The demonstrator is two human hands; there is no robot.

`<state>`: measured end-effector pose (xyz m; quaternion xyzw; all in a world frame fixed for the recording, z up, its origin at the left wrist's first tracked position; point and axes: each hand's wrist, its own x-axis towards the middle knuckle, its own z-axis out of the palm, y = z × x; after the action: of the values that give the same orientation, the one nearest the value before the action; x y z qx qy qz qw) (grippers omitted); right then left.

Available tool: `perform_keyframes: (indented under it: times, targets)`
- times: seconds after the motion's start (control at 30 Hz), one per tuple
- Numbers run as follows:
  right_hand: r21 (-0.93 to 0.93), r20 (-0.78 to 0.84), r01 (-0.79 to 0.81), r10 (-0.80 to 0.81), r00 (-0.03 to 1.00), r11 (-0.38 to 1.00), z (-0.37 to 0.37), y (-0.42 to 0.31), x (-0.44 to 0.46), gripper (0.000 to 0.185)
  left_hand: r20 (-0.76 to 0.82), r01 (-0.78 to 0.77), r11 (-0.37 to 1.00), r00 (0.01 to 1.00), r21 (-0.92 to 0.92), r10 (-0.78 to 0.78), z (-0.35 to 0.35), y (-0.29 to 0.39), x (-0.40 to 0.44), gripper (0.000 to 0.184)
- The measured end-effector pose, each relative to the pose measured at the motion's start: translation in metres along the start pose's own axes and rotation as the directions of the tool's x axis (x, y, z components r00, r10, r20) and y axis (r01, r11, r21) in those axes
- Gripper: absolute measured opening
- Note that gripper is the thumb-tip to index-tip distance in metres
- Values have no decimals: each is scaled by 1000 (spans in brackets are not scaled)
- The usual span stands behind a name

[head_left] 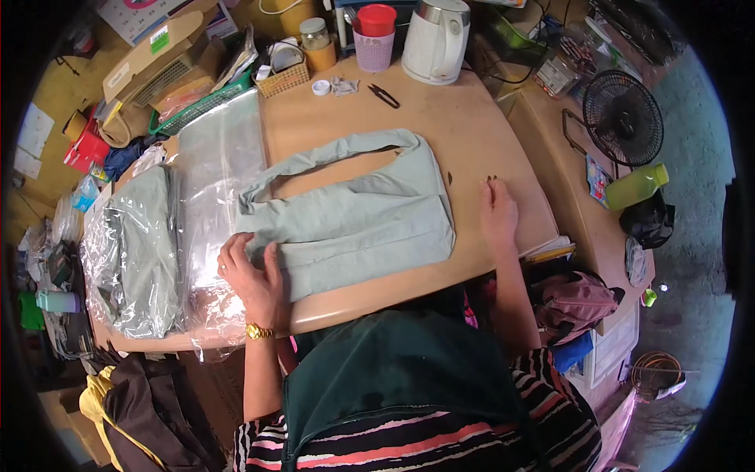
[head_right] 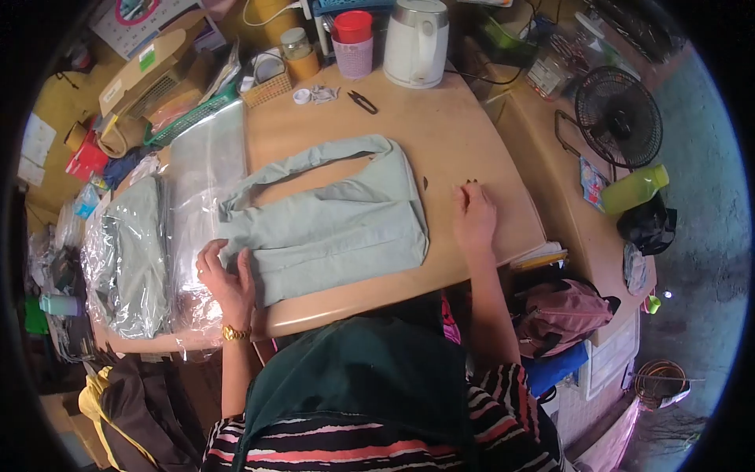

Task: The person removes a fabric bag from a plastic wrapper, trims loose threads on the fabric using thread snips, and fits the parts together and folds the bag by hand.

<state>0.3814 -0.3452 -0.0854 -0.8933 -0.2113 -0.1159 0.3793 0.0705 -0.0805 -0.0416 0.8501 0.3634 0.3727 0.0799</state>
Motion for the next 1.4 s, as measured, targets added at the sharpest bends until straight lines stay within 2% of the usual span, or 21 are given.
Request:
perform_keyframes:
  times: [0.03, 0.1, 0.23, 0.33, 0.4, 0.43, 0.5, 0.57, 0.67, 0.73, 0.77, 0.83, 0.9, 0.93, 1.0, 1.07, 1.13, 1.2, 1.3, 1.37, 1.4]
  targets:
    - [-6, -4, -7, 7, 1000, 1000, -5, 5, -6, 26, 34, -130, 988, 990, -78, 133, -2, 11, 0, 27]
    - [-184, 226, 27, 15, 974, 983, -16, 13, -29, 30, 125, -330, 918, 924, -219, 361, -6, 48, 3, 24]
    - [-95, 362, 142, -99, 927, 985, -35, -46, -68, 36, 228, -386, 811, 825, -441, 517, 41, 123, 17, 47]
    - [-22, 282, 266, -250, 926, 964, -28, -53, -83, 35, 232, -418, 781, 794, -465, 562, 97, 161, 26, 39]
    - [67, 336, -20, -3, 942, 998, -29, -57, -83, 32, 394, -426, 742, 652, -517, 648, 128, 168, 28, 29]
    - [67, 329, -20, -3, 944, 998, -26, -51, -82, 32, 292, -409, 686, 687, -601, 666, 120, 176, 32, 18]
    - [511, 468, -385, 128, 875, 769, -16, -32, -83, 36, 330, -366, 697, 684, -616, 650, 106, 187, 37, 19]
    - [523, 497, -400, 113, 860, 753, -20, -32, -82, 35, 377, -309, 715, 683, -627, 625, 102, 187, 32, 20]
    - [668, 476, -391, 40, 879, 633, -13, -29, -77, 34, 211, -423, 691, 744, -586, 634, 106, 178, 27, 28]
    - [784, 418, -357, -7, 908, 508, -7, -34, -76, 32, 603, -184, 732, 456, -656, 654, 115, 171, 41, 31]
    - [832, 357, -327, 18, 934, 447, -5, -38, -75, 31, 602, -187, 737, 465, -650, 649, 115, 174, 54, 31]
    - [862, 344, -340, 59, 937, 377, -8, -50, -72, 38, 381, -244, 644, 637, -725, 670, 111, 189, 87, 27]
    - [848, 310, -245, -64, 949, 469, -17, -69, -71, 49, 191, -192, 656, 865, -730, 465, 50, 213, 138, 23]
    - [828, 274, -134, -183, 944, 545, -22, -79, -68, 61, -110, -320, 581, 924, -748, 367, 22, 216, 160, 20]
    - [765, 208, -12, -229, 951, 643, -36, -103, -64, 71, -366, -383, 550, 919, -742, 148, -14, 198, 204, 21]
    - [683, 153, 105, -283, 947, 722, -55, -122, -57, 80, -606, -530, 518, 795, -671, 30, -36, 163, 221, 23]
    - [352, 104, 295, -350, 931, 889, -69, -134, -45, 82, -608, -493, 671, 790, -554, 79, -42, 107, 205, 23]
    - [315, 72, 319, -358, 931, 894, -68, -122, -37, 68, -498, -363, 768, 864, -528, 67, -30, 68, 154, 25]
    - [147, 11, 310, -315, 949, 939, -61, -89, -27, 51, -78, 84, 834, 986, -545, -150, 17, -14, 60, 27]
    - [102, 22, 253, -257, 966, 962, -54, -59, -28, 43, 285, 423, 776, 904, -469, -320, 1, -22, 12, 37]
    - [102, 28, 256, -260, 965, 961, -57, -47, -34, 43, 272, 391, 735, 919, -554, -284, 4, -37, -7, 47]
